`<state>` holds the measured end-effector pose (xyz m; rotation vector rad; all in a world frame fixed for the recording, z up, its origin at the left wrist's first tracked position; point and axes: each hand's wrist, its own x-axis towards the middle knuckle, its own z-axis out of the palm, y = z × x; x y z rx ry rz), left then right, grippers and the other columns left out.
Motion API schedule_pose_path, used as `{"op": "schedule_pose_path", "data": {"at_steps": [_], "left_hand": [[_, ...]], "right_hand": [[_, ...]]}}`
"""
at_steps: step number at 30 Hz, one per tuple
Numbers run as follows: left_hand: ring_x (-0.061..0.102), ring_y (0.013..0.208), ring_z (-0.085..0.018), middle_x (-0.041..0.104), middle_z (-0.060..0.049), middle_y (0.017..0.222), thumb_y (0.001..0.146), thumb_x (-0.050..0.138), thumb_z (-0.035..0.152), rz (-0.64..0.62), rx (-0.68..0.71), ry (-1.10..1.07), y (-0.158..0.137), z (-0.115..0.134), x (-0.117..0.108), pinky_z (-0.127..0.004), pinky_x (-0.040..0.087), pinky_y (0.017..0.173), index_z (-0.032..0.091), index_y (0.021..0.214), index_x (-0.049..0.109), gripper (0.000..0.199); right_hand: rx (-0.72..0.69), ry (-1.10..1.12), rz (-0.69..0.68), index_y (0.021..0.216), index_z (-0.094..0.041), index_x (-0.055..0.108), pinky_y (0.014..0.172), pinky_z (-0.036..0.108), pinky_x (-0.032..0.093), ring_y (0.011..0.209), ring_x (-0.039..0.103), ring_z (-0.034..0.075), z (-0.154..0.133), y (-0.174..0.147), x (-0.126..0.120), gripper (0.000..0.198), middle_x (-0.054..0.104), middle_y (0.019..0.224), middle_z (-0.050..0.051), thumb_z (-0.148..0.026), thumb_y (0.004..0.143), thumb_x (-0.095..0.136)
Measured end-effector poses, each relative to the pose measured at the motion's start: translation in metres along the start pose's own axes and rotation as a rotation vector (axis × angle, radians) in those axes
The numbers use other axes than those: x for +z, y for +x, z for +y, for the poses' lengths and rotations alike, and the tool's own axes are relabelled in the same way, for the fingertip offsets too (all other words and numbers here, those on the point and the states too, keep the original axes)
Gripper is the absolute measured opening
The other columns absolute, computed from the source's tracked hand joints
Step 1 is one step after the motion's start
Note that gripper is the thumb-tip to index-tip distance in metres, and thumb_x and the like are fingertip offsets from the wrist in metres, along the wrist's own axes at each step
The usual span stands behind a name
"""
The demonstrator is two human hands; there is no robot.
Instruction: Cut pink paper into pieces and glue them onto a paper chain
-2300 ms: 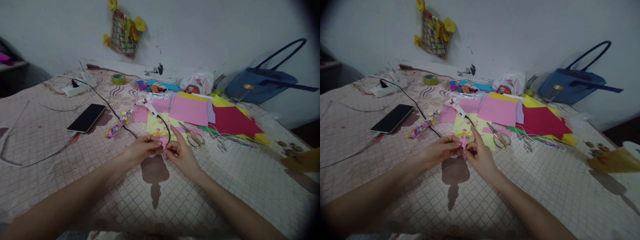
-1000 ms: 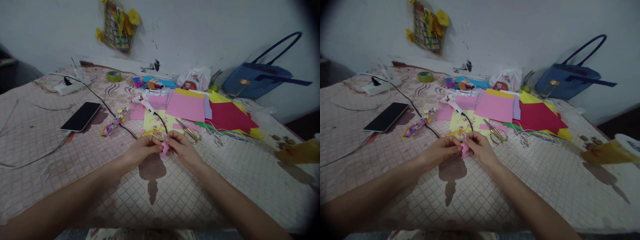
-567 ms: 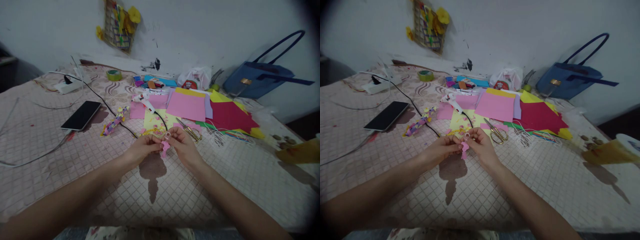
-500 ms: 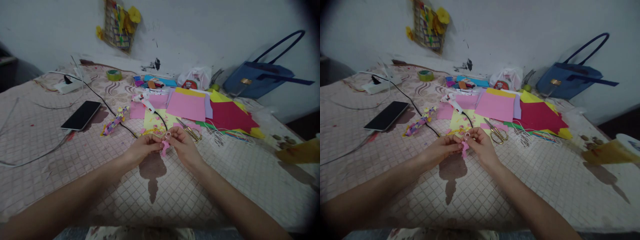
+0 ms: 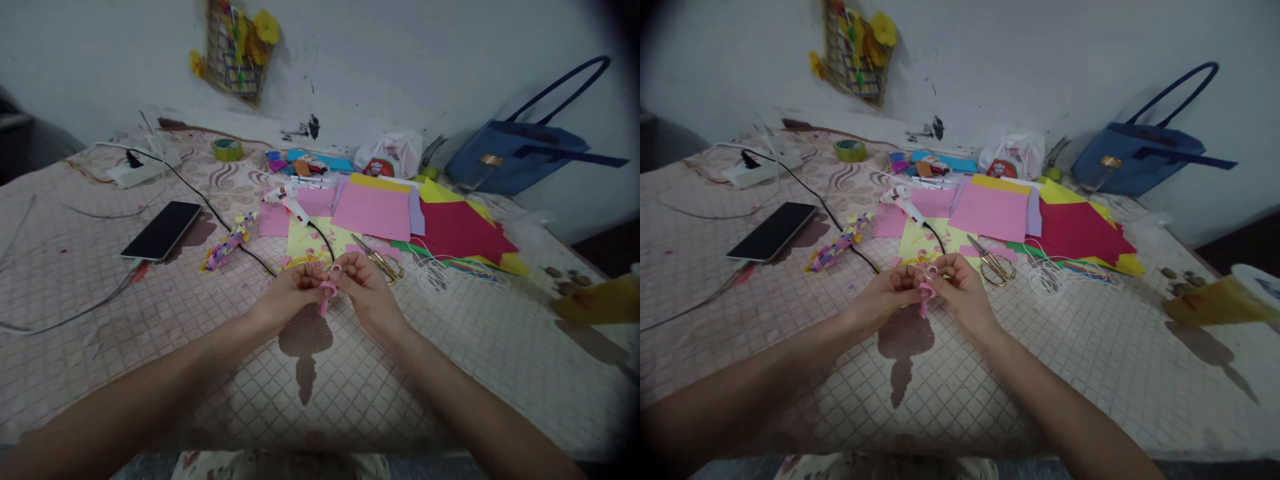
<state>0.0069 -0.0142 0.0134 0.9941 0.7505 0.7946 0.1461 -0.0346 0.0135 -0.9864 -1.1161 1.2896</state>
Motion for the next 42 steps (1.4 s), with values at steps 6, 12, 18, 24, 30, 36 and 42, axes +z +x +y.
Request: {"op": "schedule_pose_path", "data": {"at_steps": [6,12,18,24,30,36,42], "left_hand": [[0.058,0.065,-0.010,0.059,0.002,0.075,0.062,0.071,0.010,-0.034,0.038,-0.065,0.000,-0.005,-0.006,-0.024,0.045,0.066,0.015,0.085,0.052,0.030],[0.059,0.066,-0.011,0.062,0.001,0.073,0.062,0.071,0.009,-0.052,0.005,-0.044,0.001,-0.006,-0.006,-0.026,0.044,0.069,0.016,0.089,0.052,0.033],[0.057,0.063,-0.009,0.060,0.001,0.071,0.062,0.071,0.012,-0.005,0.033,-0.010,0.000,-0.004,-0.003,-0.025,0.044,0.065,0.014,0.086,0.053,0.030],[0.058,0.063,-0.011,0.061,0.001,0.069,0.062,0.069,0.011,0.018,0.064,0.072,-0.003,0.000,-0.002,-0.027,0.045,0.064,0.014,0.085,0.052,0.029],[0.057,0.061,-0.011,0.060,0.001,0.069,0.063,0.068,0.010,0.000,0.049,0.037,-0.002,-0.001,-0.003,-0.026,0.044,0.063,0.015,0.088,0.053,0.031],[0.056,0.066,-0.008,0.060,0.001,0.077,0.059,0.069,0.005,-0.019,-0.065,-0.150,0.000,-0.003,-0.007,-0.021,0.039,0.061,0.015,0.092,0.056,0.037],[0.054,0.066,-0.006,0.059,0.001,0.077,0.060,0.063,0.002,-0.048,-0.090,-0.220,0.001,-0.005,-0.009,-0.020,0.039,0.062,0.015,0.089,0.058,0.033]], "right_hand": [[-0.022,0.075,0.004,0.081,-0.022,0.054,0.063,0.022,0.042,0.067,0.054,0.008,0.000,0.000,0.001,0.013,0.055,0.072,-0.004,-0.022,0.074,0.064],[-0.079,-0.031,0.062,0.081,-0.022,0.054,0.065,0.023,0.042,0.070,0.052,0.010,0.002,0.003,-0.004,0.012,0.055,0.076,-0.003,-0.024,0.073,0.063],[-0.096,-0.189,-0.076,0.100,-0.024,0.049,0.074,0.030,0.046,0.086,0.056,0.015,-0.007,0.000,-0.009,0.029,0.060,0.093,0.003,-0.025,0.074,0.063],[-0.118,-0.302,-0.123,0.107,-0.025,0.048,0.075,0.032,0.047,0.087,0.056,0.016,-0.010,-0.002,-0.007,0.038,0.056,0.099,0.004,-0.020,0.073,0.063],[-0.164,-0.341,-0.077,0.106,-0.024,0.050,0.074,0.031,0.047,0.084,0.055,0.015,-0.009,-0.003,-0.006,0.035,0.056,0.094,0.003,-0.016,0.074,0.061],[-0.172,-0.341,-0.043,0.105,-0.024,0.051,0.070,0.030,0.045,0.079,0.053,0.014,-0.010,-0.001,-0.010,0.031,0.054,0.087,0.002,-0.017,0.075,0.059],[-0.240,-0.410,-0.031,0.105,-0.025,0.052,0.074,0.031,0.045,0.081,0.054,0.015,-0.006,-0.001,-0.010,0.032,0.055,0.089,0.002,-0.016,0.076,0.058]]}}
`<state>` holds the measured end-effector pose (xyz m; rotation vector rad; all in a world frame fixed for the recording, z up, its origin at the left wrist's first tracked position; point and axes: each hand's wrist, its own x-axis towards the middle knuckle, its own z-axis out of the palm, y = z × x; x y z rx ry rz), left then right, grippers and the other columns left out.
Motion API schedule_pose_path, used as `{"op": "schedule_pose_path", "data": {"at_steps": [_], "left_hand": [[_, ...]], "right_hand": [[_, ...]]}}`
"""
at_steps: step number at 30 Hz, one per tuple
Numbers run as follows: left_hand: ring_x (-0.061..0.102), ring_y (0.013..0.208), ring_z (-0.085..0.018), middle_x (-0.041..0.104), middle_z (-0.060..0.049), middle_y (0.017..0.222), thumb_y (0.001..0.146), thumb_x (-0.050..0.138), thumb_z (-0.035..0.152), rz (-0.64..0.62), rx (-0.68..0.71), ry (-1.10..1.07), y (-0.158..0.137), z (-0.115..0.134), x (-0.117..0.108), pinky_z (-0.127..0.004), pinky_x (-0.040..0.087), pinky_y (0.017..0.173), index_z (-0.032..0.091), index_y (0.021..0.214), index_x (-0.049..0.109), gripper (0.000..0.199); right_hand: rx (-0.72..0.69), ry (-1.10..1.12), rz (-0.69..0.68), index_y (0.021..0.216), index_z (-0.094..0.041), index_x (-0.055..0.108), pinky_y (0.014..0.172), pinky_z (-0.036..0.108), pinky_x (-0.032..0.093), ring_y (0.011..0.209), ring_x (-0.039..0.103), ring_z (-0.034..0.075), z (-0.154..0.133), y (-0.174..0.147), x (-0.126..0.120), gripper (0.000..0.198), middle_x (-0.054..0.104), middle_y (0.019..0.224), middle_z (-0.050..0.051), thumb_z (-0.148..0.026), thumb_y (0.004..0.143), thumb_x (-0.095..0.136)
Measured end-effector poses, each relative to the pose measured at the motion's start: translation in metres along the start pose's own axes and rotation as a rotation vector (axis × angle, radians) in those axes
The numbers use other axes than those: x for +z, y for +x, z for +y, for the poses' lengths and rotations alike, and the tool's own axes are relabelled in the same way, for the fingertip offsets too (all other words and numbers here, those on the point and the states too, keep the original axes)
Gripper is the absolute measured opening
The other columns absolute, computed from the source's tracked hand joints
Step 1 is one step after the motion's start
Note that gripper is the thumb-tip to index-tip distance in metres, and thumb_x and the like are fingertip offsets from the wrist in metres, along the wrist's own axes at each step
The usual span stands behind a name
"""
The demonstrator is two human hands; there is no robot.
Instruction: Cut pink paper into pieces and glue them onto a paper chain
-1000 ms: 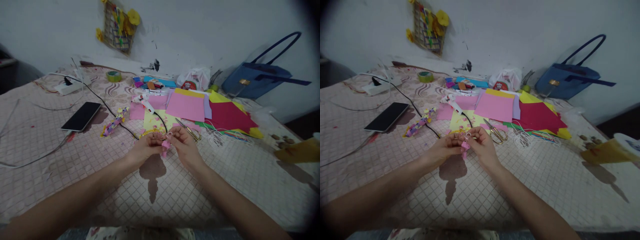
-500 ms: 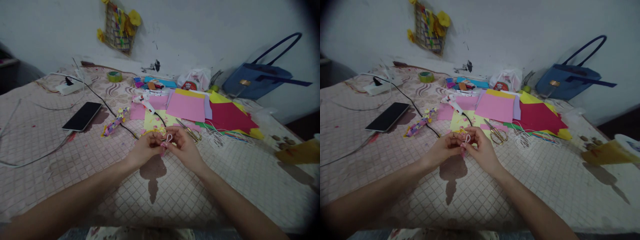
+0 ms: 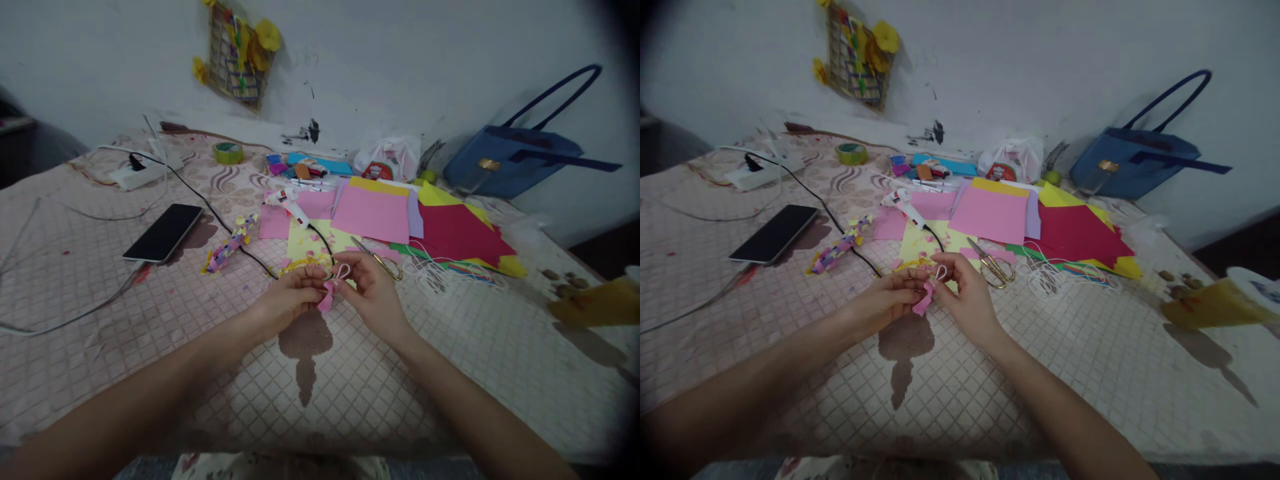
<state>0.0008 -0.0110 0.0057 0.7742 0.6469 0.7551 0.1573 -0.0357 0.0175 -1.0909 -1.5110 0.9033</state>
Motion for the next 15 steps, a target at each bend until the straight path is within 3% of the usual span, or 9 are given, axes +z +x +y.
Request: {"op": "schedule_pose_path", "data": {"at_steps": [8,15], "left_hand": [[0.051,0.065,-0.007,0.057,0.001,0.076,0.063,0.064,0.006,0.006,0.012,0.018,-0.0019,0.0008,0.0049,-0.022,0.039,0.064,0.014,0.087,0.058,0.026],[0.051,0.061,-0.007,0.057,0.000,0.074,0.062,0.069,0.009,-0.023,0.036,0.045,-0.0001,-0.0013,0.0054,-0.021,0.036,0.058,0.013,0.087,0.054,0.030]], "right_hand": [[-0.035,-0.084,0.006,0.104,-0.025,0.054,0.078,0.034,0.044,0.085,0.054,0.016,-0.0025,-0.0013,0.0011,0.030,0.057,0.096,0.003,-0.014,0.076,0.057],[0.025,0.033,-0.007,0.102,-0.025,0.054,0.074,0.030,0.045,0.081,0.054,0.014,-0.0002,0.0003,-0.0010,0.028,0.057,0.090,0.002,-0.017,0.076,0.059]]}}
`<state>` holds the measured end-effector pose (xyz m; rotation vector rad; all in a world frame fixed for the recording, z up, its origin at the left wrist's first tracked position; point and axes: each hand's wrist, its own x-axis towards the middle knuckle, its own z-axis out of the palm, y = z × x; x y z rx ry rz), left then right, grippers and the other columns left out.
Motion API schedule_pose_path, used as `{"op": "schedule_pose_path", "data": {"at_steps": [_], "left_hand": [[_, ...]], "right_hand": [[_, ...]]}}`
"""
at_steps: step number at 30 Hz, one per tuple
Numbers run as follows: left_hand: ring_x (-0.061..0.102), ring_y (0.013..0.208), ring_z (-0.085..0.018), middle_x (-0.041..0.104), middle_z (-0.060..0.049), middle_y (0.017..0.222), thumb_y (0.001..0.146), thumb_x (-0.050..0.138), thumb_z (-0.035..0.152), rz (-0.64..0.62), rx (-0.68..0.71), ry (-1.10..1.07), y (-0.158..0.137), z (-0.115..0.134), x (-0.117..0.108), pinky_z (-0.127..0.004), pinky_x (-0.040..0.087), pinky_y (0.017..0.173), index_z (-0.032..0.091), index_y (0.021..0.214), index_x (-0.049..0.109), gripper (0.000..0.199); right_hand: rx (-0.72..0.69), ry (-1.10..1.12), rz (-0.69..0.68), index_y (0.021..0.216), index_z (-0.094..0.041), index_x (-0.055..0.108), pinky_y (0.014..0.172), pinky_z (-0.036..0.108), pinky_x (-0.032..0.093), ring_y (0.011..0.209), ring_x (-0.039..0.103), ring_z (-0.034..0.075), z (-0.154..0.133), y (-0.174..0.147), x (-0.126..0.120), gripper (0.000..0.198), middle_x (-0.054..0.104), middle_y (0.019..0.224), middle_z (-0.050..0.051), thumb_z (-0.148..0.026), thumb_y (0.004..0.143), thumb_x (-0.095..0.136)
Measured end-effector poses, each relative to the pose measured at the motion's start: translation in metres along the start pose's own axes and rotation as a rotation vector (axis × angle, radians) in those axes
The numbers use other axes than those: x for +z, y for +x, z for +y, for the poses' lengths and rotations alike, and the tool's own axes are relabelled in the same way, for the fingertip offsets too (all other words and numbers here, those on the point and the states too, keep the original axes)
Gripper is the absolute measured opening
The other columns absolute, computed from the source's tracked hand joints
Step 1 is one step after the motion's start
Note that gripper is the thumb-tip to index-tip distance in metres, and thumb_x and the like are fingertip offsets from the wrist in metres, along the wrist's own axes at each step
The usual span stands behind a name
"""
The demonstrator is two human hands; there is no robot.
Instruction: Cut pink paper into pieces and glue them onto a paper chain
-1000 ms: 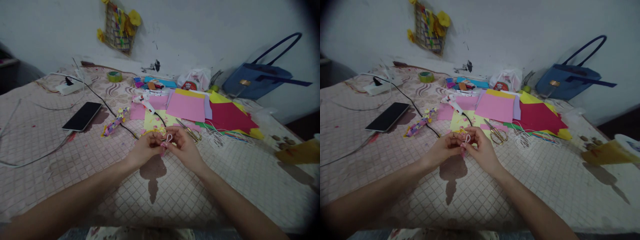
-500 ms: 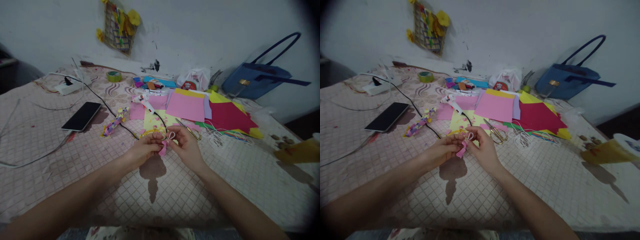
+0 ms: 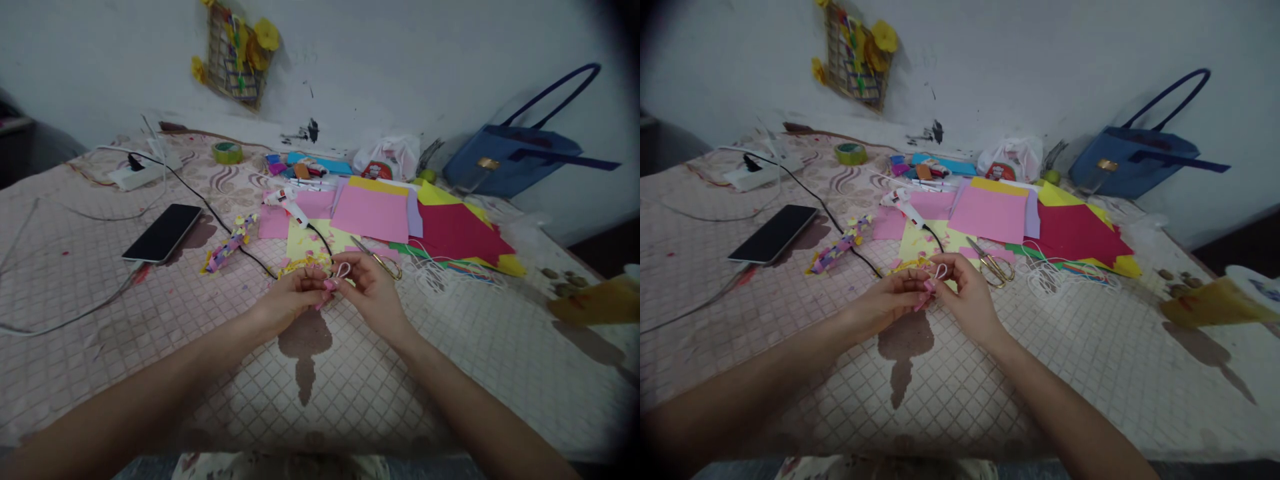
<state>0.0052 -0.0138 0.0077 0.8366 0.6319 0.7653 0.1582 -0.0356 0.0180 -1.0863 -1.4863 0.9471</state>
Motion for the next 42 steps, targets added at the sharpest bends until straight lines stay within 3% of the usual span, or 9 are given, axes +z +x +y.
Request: {"op": "schedule_pose_path", "data": {"at_steps": [8,13,19,25,33,38,42], "left_hand": [[0.057,0.075,-0.011,0.059,-0.001,0.083,0.058,0.073,0.007,0.052,-0.005,0.068,-0.004,0.000,0.002,-0.026,0.042,0.071,0.015,0.098,0.051,0.046],[0.058,0.083,-0.013,0.060,-0.003,0.091,0.060,0.074,0.013,-0.014,0.023,0.107,-0.001,-0.003,-0.001,-0.030,0.041,0.081,0.016,0.093,0.057,0.037],[0.052,0.065,-0.009,0.058,0.000,0.070,0.072,0.065,0.028,-0.003,0.118,0.253,0.002,-0.009,-0.003,-0.024,0.039,0.067,0.014,0.080,0.060,0.017],[0.050,0.060,-0.010,0.054,0.001,0.058,0.074,0.060,0.024,0.012,0.161,0.336,-0.001,-0.004,0.003,-0.024,0.038,0.063,0.013,0.064,0.055,0.016],[0.053,0.060,-0.011,0.053,0.002,0.055,0.075,0.059,0.026,0.030,0.124,0.359,-0.001,-0.005,0.002,-0.024,0.038,0.061,0.014,0.062,0.052,0.019],[0.054,0.060,-0.011,0.054,0.002,0.056,0.075,0.059,0.027,0.008,0.120,0.309,0.000,-0.007,0.000,-0.023,0.037,0.059,0.014,0.065,0.052,0.017],[0.052,0.057,-0.009,0.054,0.002,0.056,0.075,0.060,0.026,0.014,0.092,0.295,-0.001,-0.006,0.001,-0.023,0.037,0.059,0.014,0.067,0.053,0.016]], "right_hand": [[-0.003,0.038,0.017,0.100,-0.023,0.054,0.072,0.029,0.046,0.080,0.055,0.013,-0.001,0.000,-0.002,0.025,0.058,0.088,0.002,-0.019,0.076,0.060],[0.028,0.082,0.021,0.097,-0.024,0.055,0.070,0.028,0.046,0.079,0.055,0.013,-0.002,0.000,-0.002,0.023,0.058,0.087,0.001,-0.019,0.075,0.061],[0.046,0.059,0.014,0.099,-0.024,0.056,0.069,0.027,0.047,0.078,0.055,0.013,0.000,-0.001,-0.002,0.022,0.058,0.089,0.001,-0.020,0.077,0.058],[0.005,-0.030,0.037,0.094,-0.022,0.059,0.070,0.028,0.046,0.078,0.056,0.013,0.001,-0.001,-0.003,0.013,0.061,0.088,0.001,-0.023,0.082,0.054],[-0.062,-0.120,0.052,0.091,-0.022,0.063,0.078,0.032,0.045,0.087,0.058,0.016,-0.003,0.002,-0.009,0.013,0.064,0.091,0.003,-0.024,0.083,0.052],[-0.005,-0.073,0.055,0.094,-0.022,0.060,0.071,0.029,0.047,0.081,0.058,0.015,-0.001,0.006,-0.015,0.015,0.062,0.090,0.003,-0.027,0.082,0.054],[-0.031,-0.127,0.042,0.087,-0.020,0.061,0.069,0.028,0.045,0.076,0.056,0.014,0.000,0.007,-0.019,0.009,0.061,0.083,0.002,-0.024,0.080,0.056]]}}
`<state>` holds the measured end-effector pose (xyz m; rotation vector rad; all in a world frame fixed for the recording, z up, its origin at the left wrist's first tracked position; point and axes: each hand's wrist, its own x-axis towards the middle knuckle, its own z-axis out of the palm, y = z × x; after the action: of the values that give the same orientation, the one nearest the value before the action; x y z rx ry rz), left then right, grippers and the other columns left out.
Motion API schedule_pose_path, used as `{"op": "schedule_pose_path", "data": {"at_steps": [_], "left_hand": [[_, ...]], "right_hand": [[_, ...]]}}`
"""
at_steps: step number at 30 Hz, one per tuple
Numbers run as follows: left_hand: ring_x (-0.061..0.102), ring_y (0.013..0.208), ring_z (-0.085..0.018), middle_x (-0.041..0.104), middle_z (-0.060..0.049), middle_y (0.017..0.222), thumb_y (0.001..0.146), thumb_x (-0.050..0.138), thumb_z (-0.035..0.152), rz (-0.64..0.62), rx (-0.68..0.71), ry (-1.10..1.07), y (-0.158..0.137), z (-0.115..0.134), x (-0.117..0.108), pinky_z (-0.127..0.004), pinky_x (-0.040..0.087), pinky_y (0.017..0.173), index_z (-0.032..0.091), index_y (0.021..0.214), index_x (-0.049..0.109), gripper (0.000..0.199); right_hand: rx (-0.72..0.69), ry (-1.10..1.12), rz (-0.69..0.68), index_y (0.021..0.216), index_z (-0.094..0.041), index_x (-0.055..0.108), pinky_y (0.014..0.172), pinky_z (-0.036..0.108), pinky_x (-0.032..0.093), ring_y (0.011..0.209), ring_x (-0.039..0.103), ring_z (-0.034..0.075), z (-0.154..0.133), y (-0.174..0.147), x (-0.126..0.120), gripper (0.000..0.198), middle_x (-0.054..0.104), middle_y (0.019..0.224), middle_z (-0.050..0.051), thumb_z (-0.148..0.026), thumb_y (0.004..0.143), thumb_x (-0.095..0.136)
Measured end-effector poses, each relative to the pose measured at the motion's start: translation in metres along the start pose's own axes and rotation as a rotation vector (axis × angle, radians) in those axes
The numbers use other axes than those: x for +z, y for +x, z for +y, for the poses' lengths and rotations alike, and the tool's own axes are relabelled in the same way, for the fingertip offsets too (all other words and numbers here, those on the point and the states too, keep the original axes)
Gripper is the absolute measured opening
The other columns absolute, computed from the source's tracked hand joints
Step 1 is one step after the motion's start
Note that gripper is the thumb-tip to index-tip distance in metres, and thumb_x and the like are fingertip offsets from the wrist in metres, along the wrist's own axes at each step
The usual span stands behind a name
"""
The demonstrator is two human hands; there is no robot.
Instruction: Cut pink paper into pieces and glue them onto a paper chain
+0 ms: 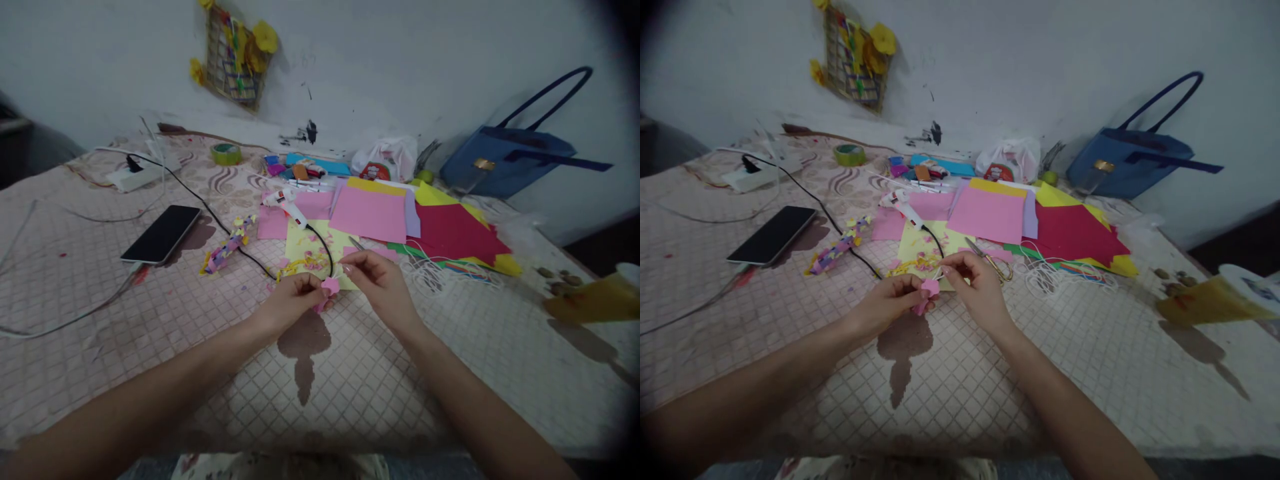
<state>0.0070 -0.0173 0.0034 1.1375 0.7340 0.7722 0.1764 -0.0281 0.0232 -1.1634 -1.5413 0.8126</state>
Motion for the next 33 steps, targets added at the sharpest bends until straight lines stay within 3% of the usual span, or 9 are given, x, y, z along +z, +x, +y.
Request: {"op": "schedule_pose_path", "data": {"at_steps": [4,11,14,17,24,29,33], "left_hand": [[0.052,0.058,-0.008,0.059,0.001,0.065,0.069,0.067,0.022,-0.010,-0.044,-0.066,-0.001,0.000,0.000,-0.022,0.040,0.061,0.013,0.075,0.055,0.016],[0.063,0.079,-0.013,0.064,-0.002,0.081,0.063,0.073,0.017,0.019,-0.128,-0.207,-0.006,0.002,0.001,-0.028,0.045,0.077,0.016,0.088,0.051,0.034],[0.064,0.082,-0.016,0.065,-0.004,0.088,0.063,0.073,0.017,0.010,-0.143,-0.168,-0.014,0.006,-0.005,-0.032,0.047,0.079,0.017,0.097,0.047,0.042],[0.063,0.081,-0.015,0.064,-0.007,0.095,0.066,0.070,0.020,0.007,-0.073,-0.016,-0.024,0.010,-0.020,-0.032,0.047,0.075,0.016,0.099,0.048,0.040],[0.054,0.060,-0.010,0.057,0.001,0.068,0.067,0.066,0.029,0.178,0.084,0.307,-0.047,0.025,-0.066,-0.020,0.040,0.051,0.015,0.087,0.055,0.026],[0.053,0.060,-0.010,0.056,0.001,0.067,0.069,0.064,0.030,0.244,0.138,0.359,-0.059,0.033,-0.086,-0.021,0.040,0.050,0.015,0.082,0.057,0.021],[0.052,0.057,-0.011,0.056,0.001,0.063,0.068,0.065,0.031,0.318,0.123,0.388,-0.069,0.031,-0.099,-0.021,0.040,0.049,0.016,0.080,0.057,0.021]], "right_hand": [[-0.058,-0.068,0.013,0.084,-0.020,0.060,0.069,0.028,0.044,0.077,0.056,0.015,-0.004,0.003,-0.002,0.007,0.061,0.082,0.003,-0.022,0.080,0.055],[-0.104,-0.049,0.061,0.090,-0.021,0.058,0.067,0.027,0.044,0.074,0.055,0.013,-0.022,0.010,-0.004,0.011,0.059,0.082,0.001,-0.021,0.080,0.055],[-0.109,-0.053,0.057,0.091,-0.021,0.058,0.067,0.027,0.044,0.073,0.054,0.013,-0.034,0.014,-0.007,0.013,0.058,0.081,0.001,-0.021,0.079,0.055],[-0.120,-0.057,0.041,0.092,-0.020,0.058,0.067,0.027,0.044,0.074,0.054,0.013,-0.048,0.017,-0.010,0.014,0.058,0.081,0.002,-0.022,0.078,0.056],[-0.122,-0.048,-0.016,0.091,-0.020,0.059,0.067,0.027,0.043,0.073,0.053,0.013,-0.070,0.019,-0.005,0.015,0.057,0.080,0.001,-0.023,0.077,0.057],[-0.131,-0.029,-0.045,0.092,-0.020,0.059,0.066,0.026,0.043,0.073,0.052,0.012,-0.079,0.017,0.003,0.014,0.057,0.080,0.001,-0.022,0.078,0.057],[-0.171,-0.051,0.025,0.091,-0.021,0.059,0.067,0.028,0.045,0.073,0.053,0.013,-0.089,0.019,-0.001,0.014,0.058,0.082,0.002,-0.022,0.077,0.058]]}}
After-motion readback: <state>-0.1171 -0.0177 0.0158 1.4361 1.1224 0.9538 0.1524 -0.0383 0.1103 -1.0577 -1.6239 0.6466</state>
